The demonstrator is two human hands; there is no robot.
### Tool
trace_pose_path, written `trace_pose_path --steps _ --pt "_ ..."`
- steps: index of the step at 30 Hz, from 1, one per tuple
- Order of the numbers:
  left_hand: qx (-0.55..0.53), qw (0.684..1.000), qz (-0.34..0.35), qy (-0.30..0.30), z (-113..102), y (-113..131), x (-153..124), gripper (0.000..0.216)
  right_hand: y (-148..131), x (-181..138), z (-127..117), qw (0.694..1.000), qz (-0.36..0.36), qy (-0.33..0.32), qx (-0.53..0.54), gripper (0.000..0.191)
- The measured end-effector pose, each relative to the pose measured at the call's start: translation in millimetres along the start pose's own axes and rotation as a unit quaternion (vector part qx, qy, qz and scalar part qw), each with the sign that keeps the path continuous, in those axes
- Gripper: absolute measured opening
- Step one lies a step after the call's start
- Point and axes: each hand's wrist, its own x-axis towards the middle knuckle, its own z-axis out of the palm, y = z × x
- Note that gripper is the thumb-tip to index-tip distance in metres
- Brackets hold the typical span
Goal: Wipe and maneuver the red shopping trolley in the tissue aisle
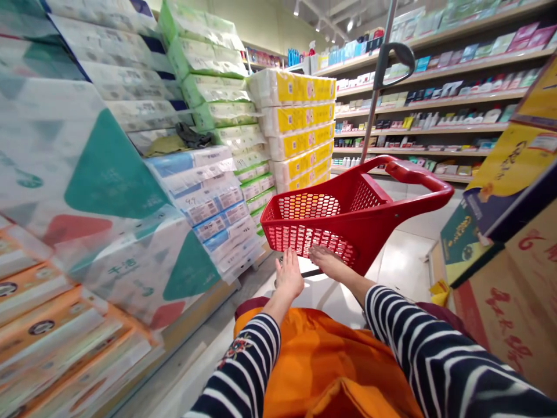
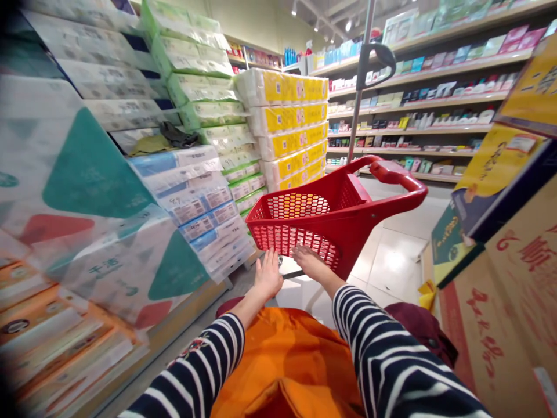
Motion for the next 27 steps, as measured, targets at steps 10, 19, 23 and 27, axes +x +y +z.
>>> trace_pose_path --steps 10,19,23,27 --pt "-0.01 0.999 0.025 0.025 -20.8 23.8 2.3 0.075 10.0 21.7 -30.5 0.994 0.015 0.1 -0.035 0.046" --pt "0.004 0.999 0.034 0.025 -13.4 32.1 3.8 0.072 14.3 -11.2 -29.1 0.994 0.006 0.102 -0.032 0.042" --pt "-0.002 0.998 0.043 0.042 -20.3 45.7 1.9 0.07 33.0 2.8 -66.4 0.982 0.055 0.174 -0.054 0.045" --pt "-0.005 0.997 0.07 0.041 -27.0 58.3 0.8 0.073 34.1 -10.1 -51.3 0.99 0.056 0.12 -0.044 0.049"
